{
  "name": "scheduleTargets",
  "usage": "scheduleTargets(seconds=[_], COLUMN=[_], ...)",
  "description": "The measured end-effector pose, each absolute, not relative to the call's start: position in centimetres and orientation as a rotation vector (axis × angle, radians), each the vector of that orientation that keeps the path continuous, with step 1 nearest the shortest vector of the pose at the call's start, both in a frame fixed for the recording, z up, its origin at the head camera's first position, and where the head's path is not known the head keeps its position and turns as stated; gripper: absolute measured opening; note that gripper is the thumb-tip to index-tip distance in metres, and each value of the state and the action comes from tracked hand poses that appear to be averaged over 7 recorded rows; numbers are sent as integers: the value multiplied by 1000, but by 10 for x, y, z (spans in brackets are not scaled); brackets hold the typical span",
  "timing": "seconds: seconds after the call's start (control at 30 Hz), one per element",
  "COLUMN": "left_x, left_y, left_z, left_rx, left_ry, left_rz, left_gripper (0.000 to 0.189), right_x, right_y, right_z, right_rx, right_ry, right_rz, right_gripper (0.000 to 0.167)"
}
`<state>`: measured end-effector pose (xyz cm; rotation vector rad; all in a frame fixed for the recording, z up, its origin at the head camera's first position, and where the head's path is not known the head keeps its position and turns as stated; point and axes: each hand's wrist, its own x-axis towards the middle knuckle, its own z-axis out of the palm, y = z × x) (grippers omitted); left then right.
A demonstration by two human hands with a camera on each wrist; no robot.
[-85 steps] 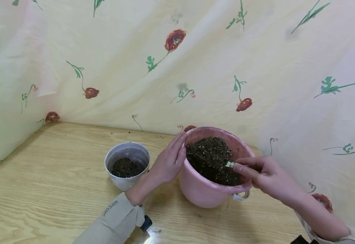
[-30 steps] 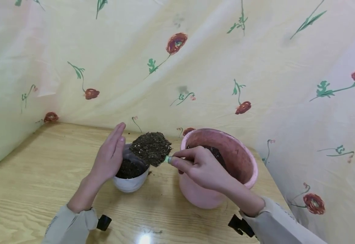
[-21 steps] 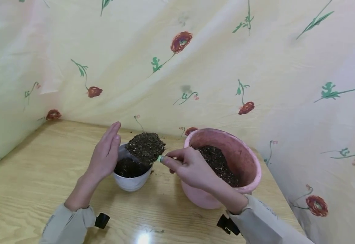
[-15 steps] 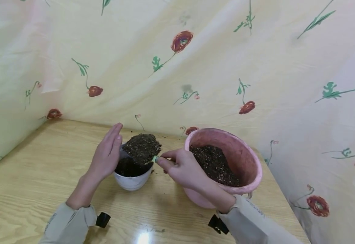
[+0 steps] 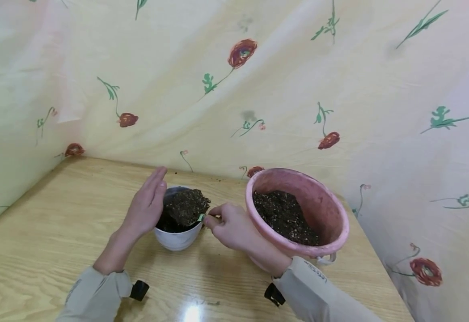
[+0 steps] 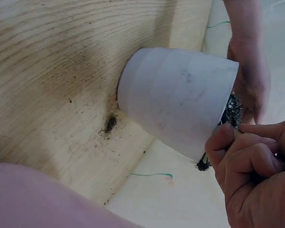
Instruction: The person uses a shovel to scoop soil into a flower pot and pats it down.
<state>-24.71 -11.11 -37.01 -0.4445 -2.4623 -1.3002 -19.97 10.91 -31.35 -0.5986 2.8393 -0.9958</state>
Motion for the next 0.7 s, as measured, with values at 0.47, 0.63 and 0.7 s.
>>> scheduleTargets(seconds=[0.47, 0.63, 0.7], left_x=[-252, -252, -252], left_y=[-105, -105, -105], left_z=[-377, -378, -379], left_rx=[-483, -480, -480], left_ry=[-2506, -2522, -2524], left_rz=[-1241, -1222, -1219], left_gripper=[55, 54, 54], right_x=[-215, -222, -224], right_y=[99, 96, 94], right_z=[-289, -275, -270], right_rx=[-717, -630, -602], right_ry=[2781, 2684, 2655], right_rz=[-575, -506, -482], right_gripper=[35, 41, 38])
